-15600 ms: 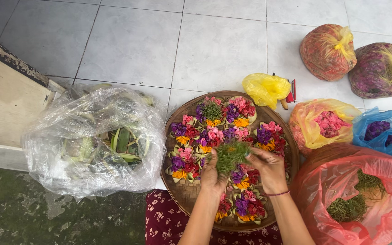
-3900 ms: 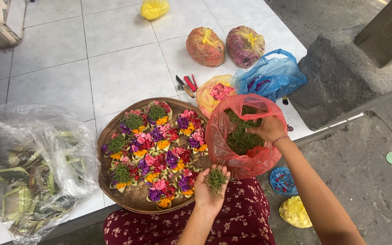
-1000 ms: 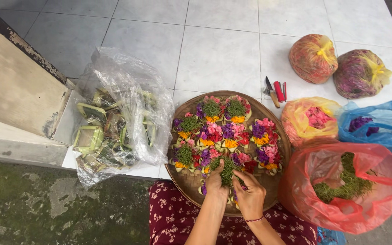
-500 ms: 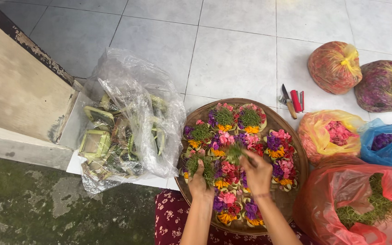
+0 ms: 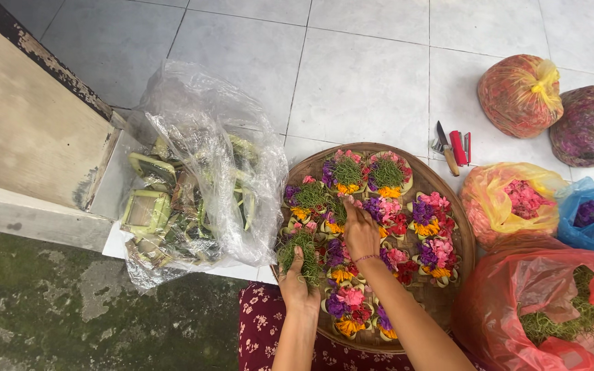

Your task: The person sits on a tiled floor and arranges colorful flower petals and greenery into small woven leaf cups on a round tray. They pick petals from plastic bags and place them into each cup, then add green sprigs on top.

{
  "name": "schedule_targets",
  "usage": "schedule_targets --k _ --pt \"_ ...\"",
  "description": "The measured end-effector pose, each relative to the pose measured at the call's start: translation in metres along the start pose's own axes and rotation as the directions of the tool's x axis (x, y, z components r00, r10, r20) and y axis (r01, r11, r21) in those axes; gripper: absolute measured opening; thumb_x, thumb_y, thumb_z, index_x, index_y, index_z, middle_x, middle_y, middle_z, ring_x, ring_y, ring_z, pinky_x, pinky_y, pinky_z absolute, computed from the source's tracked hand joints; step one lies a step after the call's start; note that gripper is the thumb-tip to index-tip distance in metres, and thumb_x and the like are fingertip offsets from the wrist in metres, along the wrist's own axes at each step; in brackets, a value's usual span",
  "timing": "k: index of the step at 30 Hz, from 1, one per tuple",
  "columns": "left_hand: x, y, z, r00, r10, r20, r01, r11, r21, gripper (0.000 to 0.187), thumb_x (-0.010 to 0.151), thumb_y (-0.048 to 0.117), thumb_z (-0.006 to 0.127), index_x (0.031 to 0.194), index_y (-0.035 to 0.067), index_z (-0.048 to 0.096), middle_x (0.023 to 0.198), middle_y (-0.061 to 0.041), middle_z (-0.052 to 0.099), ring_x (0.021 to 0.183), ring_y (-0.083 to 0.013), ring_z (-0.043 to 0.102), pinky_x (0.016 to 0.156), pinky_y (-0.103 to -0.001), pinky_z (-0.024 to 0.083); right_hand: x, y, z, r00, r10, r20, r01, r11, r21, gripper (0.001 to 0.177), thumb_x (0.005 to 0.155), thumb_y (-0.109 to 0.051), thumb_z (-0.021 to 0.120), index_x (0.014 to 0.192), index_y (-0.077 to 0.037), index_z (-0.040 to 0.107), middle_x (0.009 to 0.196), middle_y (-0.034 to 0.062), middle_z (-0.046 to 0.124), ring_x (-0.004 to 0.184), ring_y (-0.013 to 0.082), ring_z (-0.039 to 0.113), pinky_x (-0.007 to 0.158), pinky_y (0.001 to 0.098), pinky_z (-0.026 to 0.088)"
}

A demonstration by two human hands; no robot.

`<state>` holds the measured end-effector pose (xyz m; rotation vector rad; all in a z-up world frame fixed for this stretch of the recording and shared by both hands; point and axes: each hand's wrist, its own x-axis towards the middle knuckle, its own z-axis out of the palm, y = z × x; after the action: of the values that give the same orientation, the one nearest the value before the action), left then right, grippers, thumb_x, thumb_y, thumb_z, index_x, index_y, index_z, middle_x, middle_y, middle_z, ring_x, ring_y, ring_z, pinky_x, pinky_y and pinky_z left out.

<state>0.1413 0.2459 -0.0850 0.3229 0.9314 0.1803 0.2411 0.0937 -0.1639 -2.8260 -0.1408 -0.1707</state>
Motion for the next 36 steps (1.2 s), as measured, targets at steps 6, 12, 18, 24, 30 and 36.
schedule_targets --k 6,12,18,24,30,36 --pt "-0.027 -0.007 0.016 0.992 -0.097 0.084 0.094 0.995 0.038 0.027 0.093 0.006 0.066 0.119 0.003 0.066 0.109 -0.01 0.073 0.089 -0.0222 0.071 0.08 -0.041 0.062 0.028 -0.009 -0.02 0.98 0.125 0.155 -0.123 0.992 -0.018 0.022 0.098 -0.015 0.067 0.12 -0.013 0.07 0.121 0.0093 0.071 0.119 0.0283 0.064 0.107 0.042 0.053" --pt "-0.035 -0.014 0.013 0.965 -0.26 0.033 0.252 0.954 0.162 0.036 0.097 0.023 0.061 0.129 0.006 0.062 0.117 -0.008 0.071 0.099 -0.0192 0.069 0.083 -0.035 0.06 0.003 -0.016 -0.082 0.992 -0.059 0.108 0.026 0.958 0.285 0.042 0.095 -0.02 0.065 0.136 -0.016 0.065 0.145 0.0155 0.055 0.132 0.036 0.053 0.111 0.0495 0.043" --pt "-0.025 -0.046 -0.008 0.964 -0.189 0.187 0.16 0.974 0.16 0.042 0.101 0.028 0.051 0.133 0.001 0.052 0.1 -0.012 0.065 0.084 -0.0188 0.061 0.079 -0.035 0.058 -0.094 -0.046 -0.133 0.937 -0.154 0.315 -0.015 0.88 0.475 0.067 0.09 -0.026 0.075 0.15 -0.01 0.049 0.151 0.0175 0.049 0.128 0.0356 0.053 0.104 0.0472 0.045" --pt "-0.031 -0.059 -0.015 0.971 -0.226 0.075 0.219 0.971 0.095 0.028 0.102 0.016 0.054 0.13 0.015 0.052 0.109 -0.006 0.067 0.091 -0.0174 0.061 0.079 -0.037 0.052 -0.117 -0.049 -0.136 0.902 0.264 0.342 -0.41 0.771 0.487 0.038 0.083 -0.013 0.073 0.12 -0.008 0.074 0.103 0.0085 0.08 0.051 0.0197 0.059 0.055 0.0326 0.05" --pt "-0.042 -0.057 -0.013 0.956 -0.284 0.076 0.276 0.956 0.104 0.032 0.104 0.019 0.054 0.133 0.006 0.055 0.117 -0.009 0.068 0.1 -0.0217 0.066 0.087 -0.04 0.056 -0.136 -0.037 -0.13 0.906 0.323 0.272 -0.423 0.685 0.593 0.025 0.08 -0.009 0.073 0.104 -0.005 0.079 0.072 0.0091 0.08 0.051 0.0082 0.067 0.05 0.0254 0.051" --pt "-0.049 -0.032 0.002 0.96 -0.277 -0.029 0.277 0.96 -0.033 0.03 0.104 0.024 0.047 0.131 0.012 0.053 0.12 -0.01 0.069 0.109 -0.0238 0.07 0.1 -0.042 0.057 -0.15 -0.021 -0.126 0.885 0.381 0.267 -0.457 0.604 0.653 0.022 0.081 -0.005 0.075 0.103 -0.005 0.08 0.077 0.0077 0.08 0.047 0.006 0.057 0.041 0.0228 0.042"
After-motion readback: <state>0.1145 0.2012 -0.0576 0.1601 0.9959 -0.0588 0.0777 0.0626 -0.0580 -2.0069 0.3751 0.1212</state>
